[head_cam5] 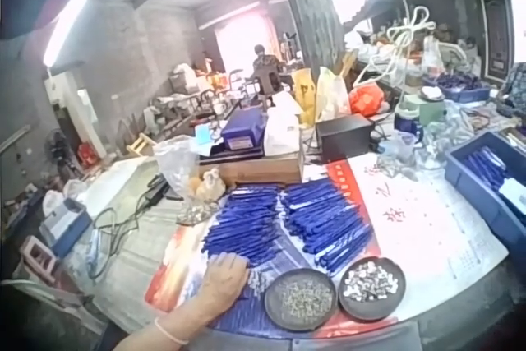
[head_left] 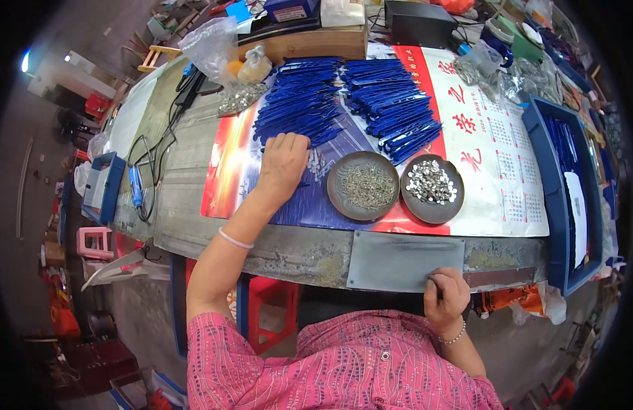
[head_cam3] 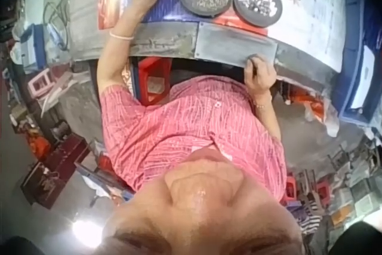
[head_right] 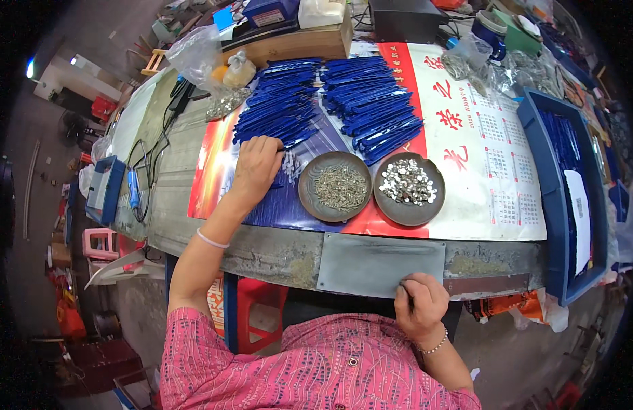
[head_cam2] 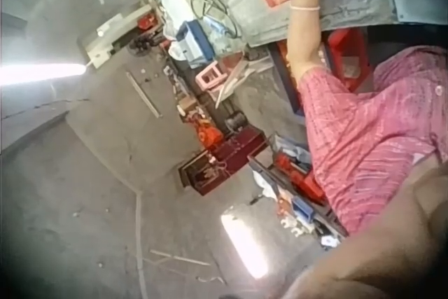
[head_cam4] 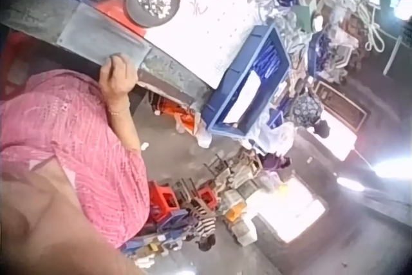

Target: Assembling small blue components at a manual production workstation.

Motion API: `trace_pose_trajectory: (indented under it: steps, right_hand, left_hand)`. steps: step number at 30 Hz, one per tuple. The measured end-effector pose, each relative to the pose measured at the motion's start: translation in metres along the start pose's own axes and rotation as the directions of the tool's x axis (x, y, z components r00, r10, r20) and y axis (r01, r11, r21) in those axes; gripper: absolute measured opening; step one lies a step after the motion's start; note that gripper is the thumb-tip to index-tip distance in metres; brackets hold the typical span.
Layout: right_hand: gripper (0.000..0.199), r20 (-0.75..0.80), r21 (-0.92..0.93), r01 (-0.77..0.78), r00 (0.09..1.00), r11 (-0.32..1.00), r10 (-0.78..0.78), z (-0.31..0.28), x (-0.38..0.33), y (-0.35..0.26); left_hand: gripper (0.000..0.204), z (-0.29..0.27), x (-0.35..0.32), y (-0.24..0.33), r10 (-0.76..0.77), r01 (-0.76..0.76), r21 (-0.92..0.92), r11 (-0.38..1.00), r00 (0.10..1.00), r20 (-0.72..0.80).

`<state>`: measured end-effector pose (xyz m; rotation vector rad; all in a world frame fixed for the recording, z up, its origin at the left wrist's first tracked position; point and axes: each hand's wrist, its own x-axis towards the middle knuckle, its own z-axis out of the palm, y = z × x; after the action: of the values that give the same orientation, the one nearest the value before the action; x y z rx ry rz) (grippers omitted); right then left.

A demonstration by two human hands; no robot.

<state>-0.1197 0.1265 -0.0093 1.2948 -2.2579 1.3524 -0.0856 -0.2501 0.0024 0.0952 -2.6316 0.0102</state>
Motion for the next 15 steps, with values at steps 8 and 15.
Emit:
trace_pose_trajectory:
  steps: [8,15]
  right_hand:
    - [0.012,0.188,0.120,-0.294,0.945,0.948,0.269,-0.017,0.012,-0.018]
    - [0.019,0.459,-0.012,0.064,0.887,0.998,-0.052,0.000,0.117,-0.026]
  left_hand:
    - [0.025,-0.048,-0.015,0.035,-0.216,0.126,-0.505,0.854,0.969,-0.123]
    - [0.024,-0.092,-0.074,0.099,-0.531,0.167,-0.973,0.156,0.845,0.060]
